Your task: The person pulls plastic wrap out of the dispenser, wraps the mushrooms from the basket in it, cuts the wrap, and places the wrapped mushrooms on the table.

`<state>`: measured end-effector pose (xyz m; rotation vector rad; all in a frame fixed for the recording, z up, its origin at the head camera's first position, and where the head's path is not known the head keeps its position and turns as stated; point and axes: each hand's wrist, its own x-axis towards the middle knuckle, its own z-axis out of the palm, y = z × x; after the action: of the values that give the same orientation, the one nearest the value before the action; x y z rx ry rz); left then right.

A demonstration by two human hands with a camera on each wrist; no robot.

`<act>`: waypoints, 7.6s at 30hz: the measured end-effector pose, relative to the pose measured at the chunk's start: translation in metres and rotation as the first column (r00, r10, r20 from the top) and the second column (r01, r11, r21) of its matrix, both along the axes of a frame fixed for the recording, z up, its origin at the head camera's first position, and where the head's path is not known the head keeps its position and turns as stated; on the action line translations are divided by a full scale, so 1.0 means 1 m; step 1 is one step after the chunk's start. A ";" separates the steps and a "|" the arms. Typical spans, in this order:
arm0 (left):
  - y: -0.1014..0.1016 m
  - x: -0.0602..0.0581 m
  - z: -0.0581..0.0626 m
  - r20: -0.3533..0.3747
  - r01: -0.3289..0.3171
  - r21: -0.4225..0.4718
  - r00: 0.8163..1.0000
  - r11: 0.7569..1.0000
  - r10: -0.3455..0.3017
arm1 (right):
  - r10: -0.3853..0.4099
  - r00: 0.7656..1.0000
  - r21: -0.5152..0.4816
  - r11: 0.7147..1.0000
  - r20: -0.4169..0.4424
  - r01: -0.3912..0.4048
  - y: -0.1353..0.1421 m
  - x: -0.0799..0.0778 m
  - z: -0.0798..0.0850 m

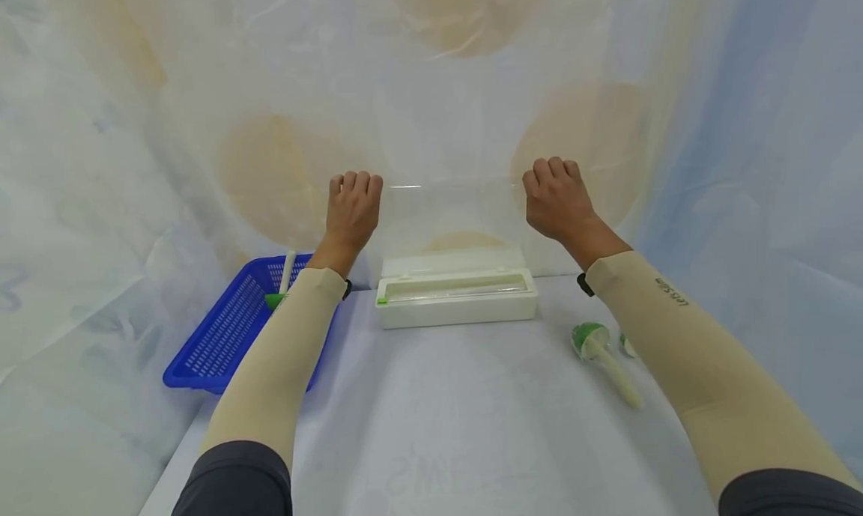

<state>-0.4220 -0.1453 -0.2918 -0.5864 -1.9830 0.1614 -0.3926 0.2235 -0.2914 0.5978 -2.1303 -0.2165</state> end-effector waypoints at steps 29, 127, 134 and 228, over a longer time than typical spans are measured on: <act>0.001 -0.002 0.011 0.008 -0.037 0.081 0.999 0.996 0.036 | -0.018 1.000 0.010 1.000 -0.016 0.018 -0.007 0.006 0.020; -0.025 0.141 -0.030 -0.048 0.460 -0.117 0.883 0.880 -0.468 | 0.686 0.720 0.107 0.727 -0.102 -0.678 0.032 0.114 -0.012; -0.031 0.184 -0.072 0.136 0.470 -0.115 0.880 0.875 -0.455 | 0.808 0.590 0.058 0.588 0.008 -0.806 0.030 0.139 -0.045; -0.024 0.182 -0.184 0.878 0.262 0.008 0.461 0.965 -0.132 | 0.433 0.749 -0.109 0.891 0.502 -0.441 0.027 0.156 -0.188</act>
<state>-0.2405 -0.1695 -0.4763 -1.1527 -2.8940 -0.2259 -0.2366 0.2507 -0.4798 1.2633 -2.4104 0.2207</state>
